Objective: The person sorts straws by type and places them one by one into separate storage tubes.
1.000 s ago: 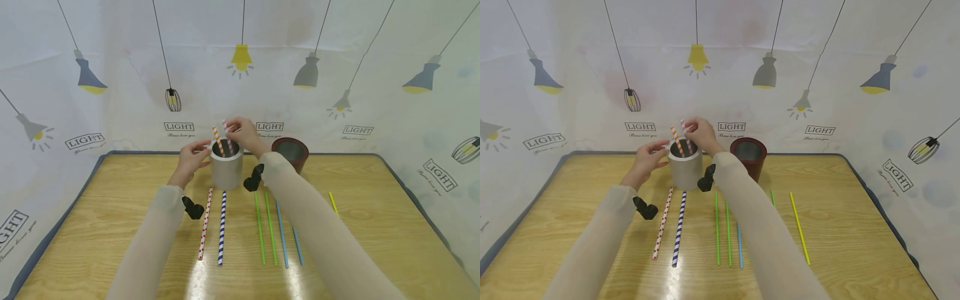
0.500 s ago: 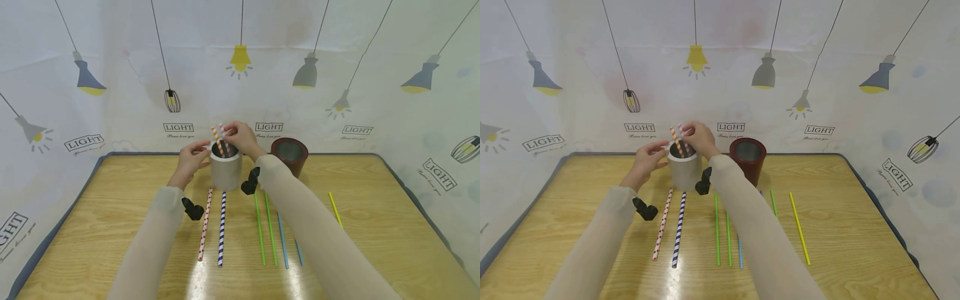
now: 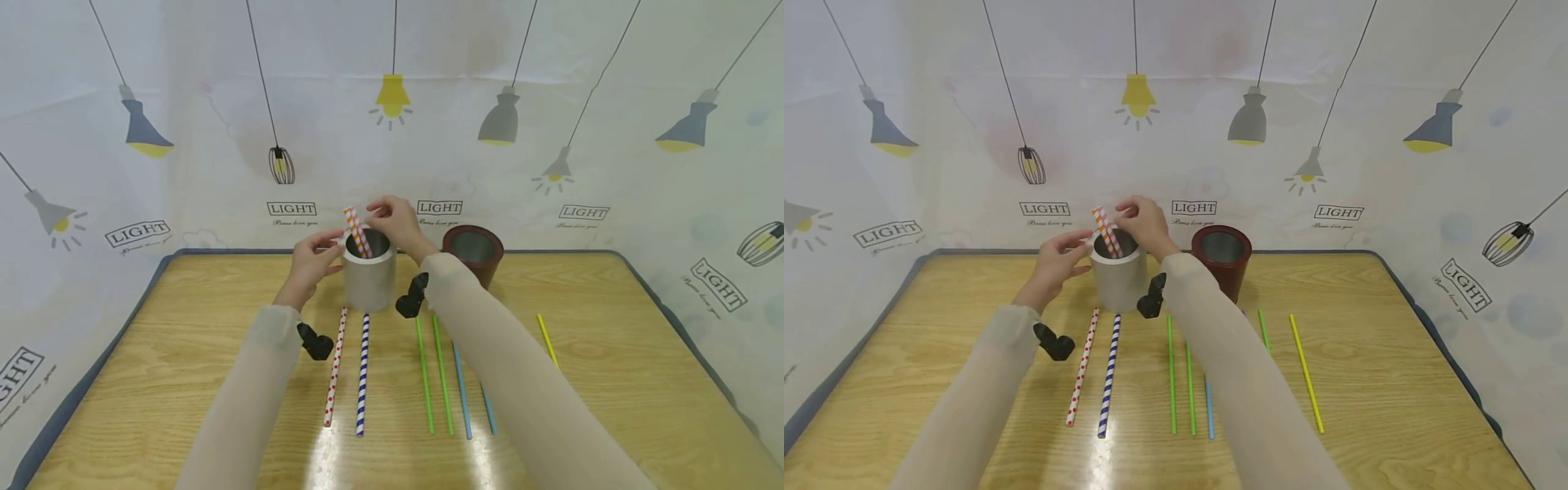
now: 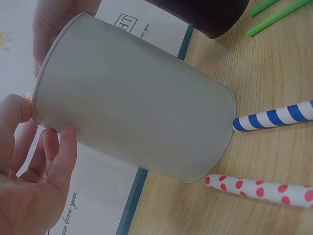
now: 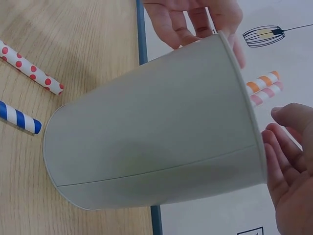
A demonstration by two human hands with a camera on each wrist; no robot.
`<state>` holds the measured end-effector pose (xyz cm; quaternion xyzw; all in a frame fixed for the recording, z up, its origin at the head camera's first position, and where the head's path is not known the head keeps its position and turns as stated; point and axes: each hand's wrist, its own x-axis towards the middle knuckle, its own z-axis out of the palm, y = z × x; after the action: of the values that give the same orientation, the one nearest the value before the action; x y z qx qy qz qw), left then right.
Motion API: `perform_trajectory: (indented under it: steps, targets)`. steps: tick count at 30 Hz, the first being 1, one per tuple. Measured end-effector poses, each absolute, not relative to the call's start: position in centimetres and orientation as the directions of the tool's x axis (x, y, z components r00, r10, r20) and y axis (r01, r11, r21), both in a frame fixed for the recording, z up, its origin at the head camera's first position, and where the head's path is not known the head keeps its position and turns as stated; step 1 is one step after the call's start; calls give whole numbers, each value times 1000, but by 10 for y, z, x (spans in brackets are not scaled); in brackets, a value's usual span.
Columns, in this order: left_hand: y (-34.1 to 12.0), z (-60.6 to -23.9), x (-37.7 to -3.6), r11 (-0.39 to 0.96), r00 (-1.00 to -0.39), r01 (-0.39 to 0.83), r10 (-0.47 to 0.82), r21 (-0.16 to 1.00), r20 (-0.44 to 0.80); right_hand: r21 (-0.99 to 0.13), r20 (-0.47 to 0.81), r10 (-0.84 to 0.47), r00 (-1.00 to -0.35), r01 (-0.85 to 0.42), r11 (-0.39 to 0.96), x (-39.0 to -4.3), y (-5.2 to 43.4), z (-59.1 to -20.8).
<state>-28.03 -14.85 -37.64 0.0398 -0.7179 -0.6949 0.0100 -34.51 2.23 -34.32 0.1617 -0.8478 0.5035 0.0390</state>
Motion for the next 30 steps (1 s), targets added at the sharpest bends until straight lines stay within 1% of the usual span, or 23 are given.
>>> perform_trajectory:
  steps: [12, 16, 23, 30]
  targets:
    - [-148, -378, -281, 24, -996, -54, -71, 998, -52, -919, 136, -265, -954, -222, 327, -338, 34, -337]
    - [-147, -379, -282, 28, -994, -67, -83, 997, -65, -924, 130, -274, -953, -216, 314, -333, 39, -336]
    - [-147, -378, -282, 34, -994, -71, -83, 997, -68, -927, 110, -339, -934, -219, 304, -325, 54, -337]
    - [-147, -378, -284, 46, -994, -74, -84, 996, -70, -947, 83, -328, -941, -178, 268, -315, 60, -338]
